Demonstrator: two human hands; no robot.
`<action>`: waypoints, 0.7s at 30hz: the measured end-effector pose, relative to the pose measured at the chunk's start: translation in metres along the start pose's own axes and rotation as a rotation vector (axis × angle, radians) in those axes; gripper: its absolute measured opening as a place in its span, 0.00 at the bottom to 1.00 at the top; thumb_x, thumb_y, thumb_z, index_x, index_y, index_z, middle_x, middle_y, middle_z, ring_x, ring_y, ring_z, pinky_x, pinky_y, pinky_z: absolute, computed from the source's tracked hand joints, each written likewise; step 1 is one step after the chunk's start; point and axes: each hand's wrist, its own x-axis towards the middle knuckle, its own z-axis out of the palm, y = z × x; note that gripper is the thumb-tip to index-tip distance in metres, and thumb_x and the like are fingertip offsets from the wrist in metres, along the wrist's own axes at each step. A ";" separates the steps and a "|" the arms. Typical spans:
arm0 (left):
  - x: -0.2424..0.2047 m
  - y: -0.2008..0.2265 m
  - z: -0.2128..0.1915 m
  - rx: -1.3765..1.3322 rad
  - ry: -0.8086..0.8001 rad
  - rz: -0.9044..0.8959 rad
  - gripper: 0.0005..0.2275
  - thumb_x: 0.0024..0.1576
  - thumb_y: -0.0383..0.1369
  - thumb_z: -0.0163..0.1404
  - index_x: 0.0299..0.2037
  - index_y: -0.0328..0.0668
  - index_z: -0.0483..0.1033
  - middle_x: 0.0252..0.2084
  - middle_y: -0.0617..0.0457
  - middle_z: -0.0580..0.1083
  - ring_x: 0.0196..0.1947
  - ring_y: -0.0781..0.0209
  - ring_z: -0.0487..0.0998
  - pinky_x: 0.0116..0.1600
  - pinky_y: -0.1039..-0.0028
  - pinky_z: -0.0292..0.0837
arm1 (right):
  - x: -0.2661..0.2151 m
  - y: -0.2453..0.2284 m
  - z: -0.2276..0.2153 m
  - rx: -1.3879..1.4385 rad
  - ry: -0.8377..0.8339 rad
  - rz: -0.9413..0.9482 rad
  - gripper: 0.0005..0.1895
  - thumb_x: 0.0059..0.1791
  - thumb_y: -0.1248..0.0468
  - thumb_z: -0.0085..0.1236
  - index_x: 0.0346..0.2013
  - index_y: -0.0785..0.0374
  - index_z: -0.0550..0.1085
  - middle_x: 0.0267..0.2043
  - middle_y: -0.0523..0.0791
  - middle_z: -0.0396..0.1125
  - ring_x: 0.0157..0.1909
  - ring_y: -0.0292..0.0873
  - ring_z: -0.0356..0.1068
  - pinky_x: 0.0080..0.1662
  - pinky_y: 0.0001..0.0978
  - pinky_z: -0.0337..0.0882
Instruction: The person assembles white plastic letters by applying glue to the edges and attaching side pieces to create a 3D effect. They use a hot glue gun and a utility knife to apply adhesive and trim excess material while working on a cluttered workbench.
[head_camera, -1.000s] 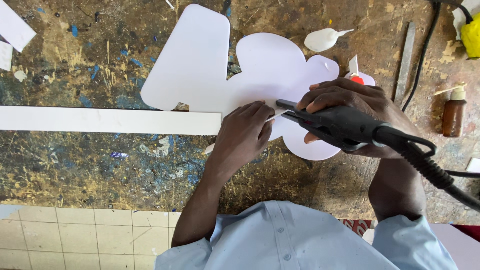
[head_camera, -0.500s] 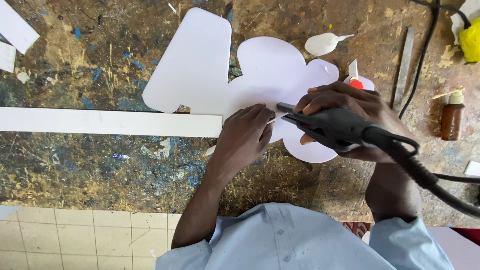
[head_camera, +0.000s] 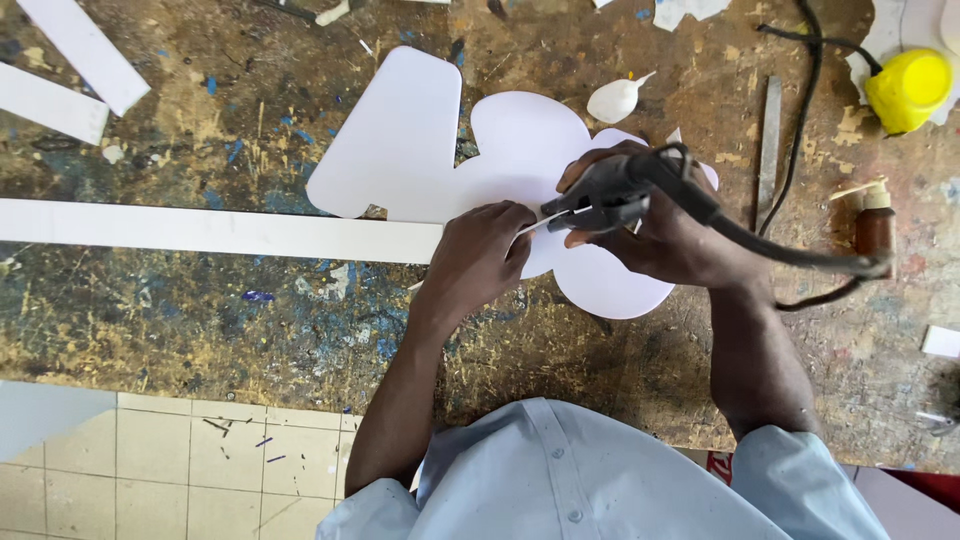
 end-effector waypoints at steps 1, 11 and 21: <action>0.001 0.001 -0.001 0.008 0.007 0.003 0.07 0.67 0.28 0.53 0.51 0.36 0.82 0.45 0.45 0.84 0.42 0.39 0.83 0.41 0.48 0.75 | 0.003 -0.003 -0.004 -0.004 0.005 -0.009 0.42 0.64 0.55 0.69 0.80 0.51 0.47 0.72 0.46 0.70 0.67 0.49 0.72 0.65 0.44 0.66; 0.000 0.006 -0.003 -0.057 -0.027 -0.043 0.09 0.67 0.29 0.52 0.54 0.39 0.82 0.45 0.37 0.84 0.48 0.31 0.88 0.51 0.42 0.84 | 0.035 -0.039 -0.015 0.024 0.120 0.104 0.36 0.54 0.56 0.78 0.63 0.80 0.72 0.30 0.57 0.74 0.30 0.66 0.79 0.32 0.57 0.78; -0.003 0.015 -0.008 -0.065 -0.008 -0.041 0.08 0.67 0.27 0.53 0.53 0.38 0.83 0.45 0.37 0.85 0.47 0.31 0.88 0.49 0.44 0.85 | 0.017 -0.039 -0.024 0.039 0.059 0.128 0.41 0.56 0.55 0.73 0.72 0.82 0.66 0.53 0.67 0.74 0.53 0.79 0.76 0.51 0.73 0.75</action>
